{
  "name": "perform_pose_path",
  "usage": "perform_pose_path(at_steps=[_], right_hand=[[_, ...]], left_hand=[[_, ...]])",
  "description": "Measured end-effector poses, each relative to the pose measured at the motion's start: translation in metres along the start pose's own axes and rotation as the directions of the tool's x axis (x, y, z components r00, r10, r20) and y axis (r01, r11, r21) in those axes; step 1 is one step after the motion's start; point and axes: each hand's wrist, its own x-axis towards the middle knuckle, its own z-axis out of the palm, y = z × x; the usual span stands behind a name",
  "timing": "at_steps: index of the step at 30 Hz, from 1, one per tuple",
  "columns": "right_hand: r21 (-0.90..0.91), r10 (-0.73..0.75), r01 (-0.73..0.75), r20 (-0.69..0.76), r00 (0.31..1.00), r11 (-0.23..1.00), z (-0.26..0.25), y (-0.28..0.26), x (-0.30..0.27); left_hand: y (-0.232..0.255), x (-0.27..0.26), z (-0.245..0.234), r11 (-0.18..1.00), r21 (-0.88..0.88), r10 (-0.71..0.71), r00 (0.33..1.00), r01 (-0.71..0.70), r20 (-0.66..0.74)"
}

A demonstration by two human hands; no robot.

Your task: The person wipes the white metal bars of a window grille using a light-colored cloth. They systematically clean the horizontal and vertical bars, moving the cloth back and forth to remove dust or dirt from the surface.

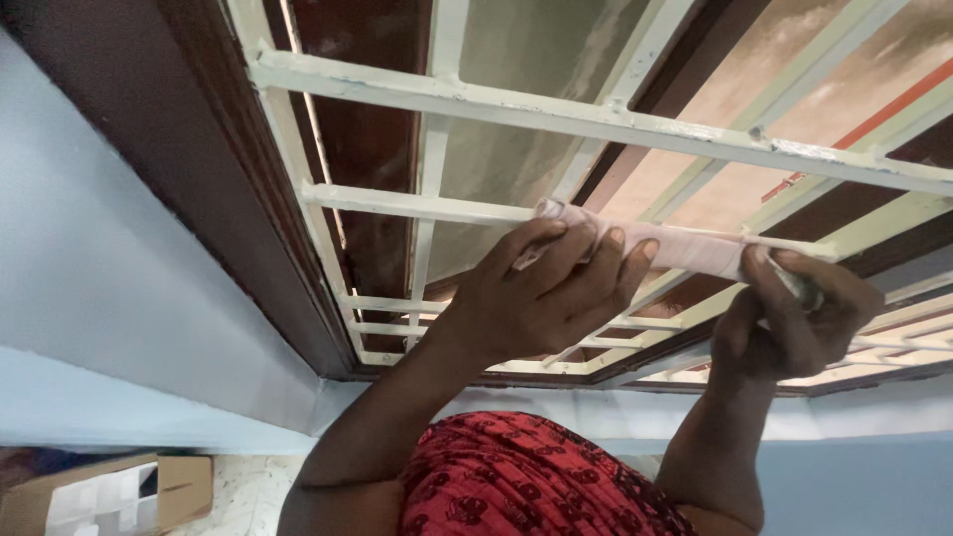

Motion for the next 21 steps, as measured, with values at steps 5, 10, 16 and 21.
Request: perform_pose_path(at_steps=[5,10,16,21], right_hand=[[0.027,-0.039,0.04,-0.029,0.999,0.999,0.019,0.005,-0.023],[0.044,0.046,-0.051,0.098,0.994,0.998,0.023,-0.003,-0.049],[0.118,0.012,-0.052,0.322,0.947,0.992,0.019,-0.015,-0.069],[0.06,0.013,-0.027,0.219,0.976,0.998,-0.001,-0.019,-0.052]], left_hand=[[-0.006,-0.016,-0.008,0.996,0.074,0.033,0.993,-0.041,0.111],[-0.005,-0.044,-0.002,0.999,-0.027,-0.013,0.981,0.019,0.192],[0.01,-0.08,-0.002,0.997,-0.064,-0.028,0.939,0.053,0.342],[0.008,-0.064,-0.01,0.999,-0.046,-0.002,0.978,0.012,0.209]])
